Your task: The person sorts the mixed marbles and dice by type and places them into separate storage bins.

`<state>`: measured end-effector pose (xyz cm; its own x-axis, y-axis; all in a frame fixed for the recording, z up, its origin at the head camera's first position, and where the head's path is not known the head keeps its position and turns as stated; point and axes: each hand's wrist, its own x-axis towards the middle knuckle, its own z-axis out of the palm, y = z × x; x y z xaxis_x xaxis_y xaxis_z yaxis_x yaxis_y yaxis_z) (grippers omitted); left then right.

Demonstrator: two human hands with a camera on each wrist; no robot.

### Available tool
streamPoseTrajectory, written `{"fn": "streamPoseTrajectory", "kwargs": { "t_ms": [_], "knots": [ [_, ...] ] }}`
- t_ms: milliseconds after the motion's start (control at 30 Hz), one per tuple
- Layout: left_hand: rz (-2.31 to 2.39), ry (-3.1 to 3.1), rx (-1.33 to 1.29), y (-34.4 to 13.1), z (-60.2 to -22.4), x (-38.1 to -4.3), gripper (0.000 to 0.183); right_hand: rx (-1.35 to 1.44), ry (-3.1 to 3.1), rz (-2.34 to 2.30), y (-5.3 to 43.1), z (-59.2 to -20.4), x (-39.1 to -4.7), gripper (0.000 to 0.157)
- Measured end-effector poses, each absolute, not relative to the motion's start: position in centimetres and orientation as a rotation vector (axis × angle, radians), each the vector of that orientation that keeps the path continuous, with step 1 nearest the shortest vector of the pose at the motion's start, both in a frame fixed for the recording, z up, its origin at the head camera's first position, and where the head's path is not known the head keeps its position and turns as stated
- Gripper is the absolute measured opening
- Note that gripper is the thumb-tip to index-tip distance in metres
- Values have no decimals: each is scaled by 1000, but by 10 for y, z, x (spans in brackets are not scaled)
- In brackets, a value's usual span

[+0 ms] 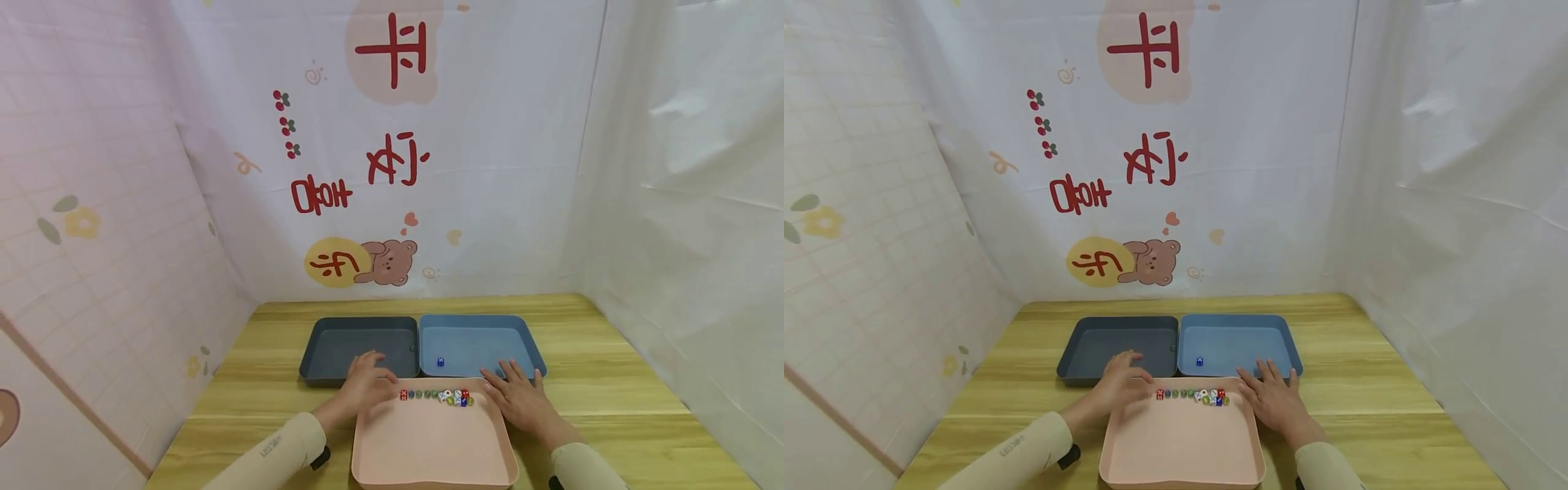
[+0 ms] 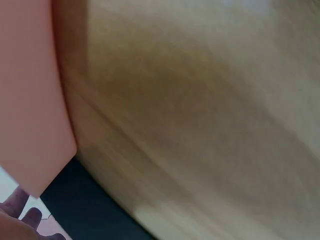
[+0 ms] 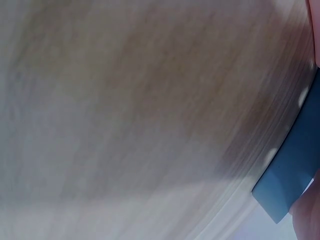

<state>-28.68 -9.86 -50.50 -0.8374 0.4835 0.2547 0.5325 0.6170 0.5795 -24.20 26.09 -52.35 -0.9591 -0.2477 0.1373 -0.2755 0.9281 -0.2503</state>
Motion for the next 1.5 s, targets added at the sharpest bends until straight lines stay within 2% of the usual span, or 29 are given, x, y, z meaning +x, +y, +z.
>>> {"fn": "streamPoseTrajectory", "kwargs": {
  "t_ms": [300, 833, 1067, 1500],
  "knots": [
    [-924, -2784, -867, -88, -514, -287, 13, 407, -2969, 442, 260, -523, -244, 49],
    [-676, -2825, -958, -84, -519, -284, 7, 408, -2999, 452, 261, -527, -238, 51],
    [-608, -2843, -956, -85, -517, -286, 13, 402, -2981, 473, 260, -526, -240, 51],
    [-583, -2830, -952, -83, -517, -285, 10, 415, -2973, 478, 260, -524, -240, 51]
  ]
}}
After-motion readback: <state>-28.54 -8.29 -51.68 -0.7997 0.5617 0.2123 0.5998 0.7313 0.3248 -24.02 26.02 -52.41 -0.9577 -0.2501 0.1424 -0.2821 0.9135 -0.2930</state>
